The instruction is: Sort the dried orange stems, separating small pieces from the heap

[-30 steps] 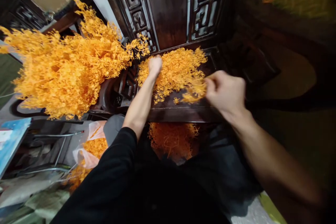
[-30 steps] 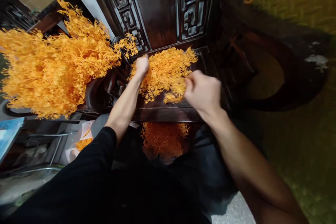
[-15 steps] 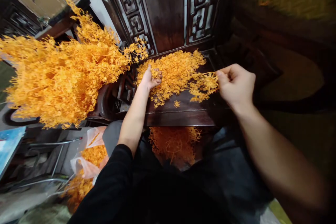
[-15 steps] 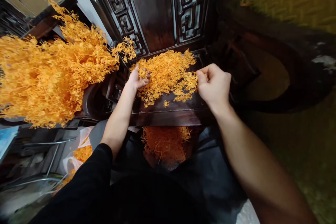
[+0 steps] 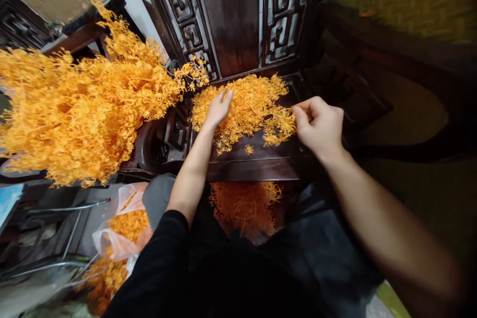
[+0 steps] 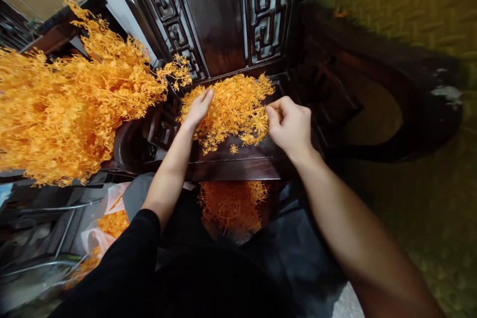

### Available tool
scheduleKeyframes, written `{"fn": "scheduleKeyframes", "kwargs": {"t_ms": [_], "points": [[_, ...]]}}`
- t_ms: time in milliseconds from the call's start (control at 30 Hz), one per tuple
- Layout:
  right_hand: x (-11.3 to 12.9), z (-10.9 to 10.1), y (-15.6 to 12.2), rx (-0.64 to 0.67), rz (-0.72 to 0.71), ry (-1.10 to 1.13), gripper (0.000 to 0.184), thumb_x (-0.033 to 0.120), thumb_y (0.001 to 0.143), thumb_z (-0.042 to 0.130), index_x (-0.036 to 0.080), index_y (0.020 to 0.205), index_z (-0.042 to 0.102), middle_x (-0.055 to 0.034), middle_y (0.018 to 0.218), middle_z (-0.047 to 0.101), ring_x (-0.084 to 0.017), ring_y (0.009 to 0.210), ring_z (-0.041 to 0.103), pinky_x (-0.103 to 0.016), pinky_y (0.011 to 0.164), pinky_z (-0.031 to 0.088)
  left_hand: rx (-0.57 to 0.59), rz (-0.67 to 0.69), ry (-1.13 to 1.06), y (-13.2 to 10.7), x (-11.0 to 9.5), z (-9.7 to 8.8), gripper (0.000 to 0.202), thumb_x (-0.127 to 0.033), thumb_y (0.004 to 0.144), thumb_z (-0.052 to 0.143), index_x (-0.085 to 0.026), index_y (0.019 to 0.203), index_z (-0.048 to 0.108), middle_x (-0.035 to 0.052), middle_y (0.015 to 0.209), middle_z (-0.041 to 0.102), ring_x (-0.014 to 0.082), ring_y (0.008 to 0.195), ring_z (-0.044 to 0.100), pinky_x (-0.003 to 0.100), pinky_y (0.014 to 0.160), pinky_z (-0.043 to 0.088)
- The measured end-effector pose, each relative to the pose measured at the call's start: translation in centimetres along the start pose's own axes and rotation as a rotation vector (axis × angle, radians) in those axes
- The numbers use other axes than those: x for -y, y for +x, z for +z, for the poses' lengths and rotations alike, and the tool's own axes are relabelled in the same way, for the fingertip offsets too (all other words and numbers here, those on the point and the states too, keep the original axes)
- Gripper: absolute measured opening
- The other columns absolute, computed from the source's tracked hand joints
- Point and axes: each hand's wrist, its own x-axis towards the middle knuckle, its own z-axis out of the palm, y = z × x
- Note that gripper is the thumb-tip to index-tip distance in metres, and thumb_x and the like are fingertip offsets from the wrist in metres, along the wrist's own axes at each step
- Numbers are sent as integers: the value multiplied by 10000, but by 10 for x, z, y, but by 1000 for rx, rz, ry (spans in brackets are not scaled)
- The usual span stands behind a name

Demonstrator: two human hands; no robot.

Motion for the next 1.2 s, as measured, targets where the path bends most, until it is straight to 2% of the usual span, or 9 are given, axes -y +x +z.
{"fn": "scheduleKeyframes", "kwargs": {"t_ms": [200,367,433,667,800,867,967,1067,1200], "points": [[4,2,-3,65,-45,-42,163,344,905,572,218,831,645,-60,732,653,-193,634,544,-338,661,415,281,130,23,-13,-26,4,376,-511,942,661,-159,919,790,89,889,763,220,896,711,342,843,529],[0,-10,-4,-87,-29,1,172,334,922,586,227,795,631,-55,692,619,-182,586,498,-352,617,385,-304,87,247,-3,-8,-15,254,-360,930,671,-139,844,765,69,795,737,201,788,654,320,805,487],[-7,-11,-2,-172,4,71,182,349,925,604,233,788,630,-39,664,591,-167,565,459,-346,584,356,-348,53,300,2,9,-21,291,-389,951,636,-137,906,774,65,786,735,206,797,664,317,826,494],[-29,4,13,-184,43,387,400,584,901,682,202,806,613,-1,673,560,-127,570,462,-280,536,336,-7,153,486,-5,14,5,250,-267,834,781,-183,1067,810,133,1272,733,297,1217,646,408,1070,470],[-27,8,12,-219,34,257,375,549,943,660,186,850,650,7,663,564,-119,559,453,-277,541,330,316,258,198,-35,-29,30,431,-479,1015,536,-152,947,809,96,884,775,188,812,694,328,820,534],[-23,10,9,-217,17,193,328,492,965,643,179,869,658,2,688,600,-121,571,485,-281,563,355,427,357,60,-53,-47,45,416,-523,956,634,-162,1095,788,71,932,777,149,776,676,280,760,516],[-16,13,5,-178,-3,159,272,428,978,624,178,875,649,3,711,628,-121,591,517,-278,591,382,376,451,7,-72,-59,63,535,-449,841,799,-162,1285,715,56,980,771,131,753,658,266,739,499],[-11,14,4,-137,-4,139,242,394,965,636,177,860,650,13,682,612,-116,576,496,-270,584,373,307,456,-18,-72,-55,71,235,-356,869,774,-152,984,789,27,782,733,124,695,626,268,719,483],[-9,12,9,-167,61,143,202,346,936,659,172,833,660,14,655,595,-120,566,486,-268,562,344,284,164,-188,-55,-43,67,124,-239,807,806,-134,790,743,19,667,692,110,601,614,255,645,475]]}}
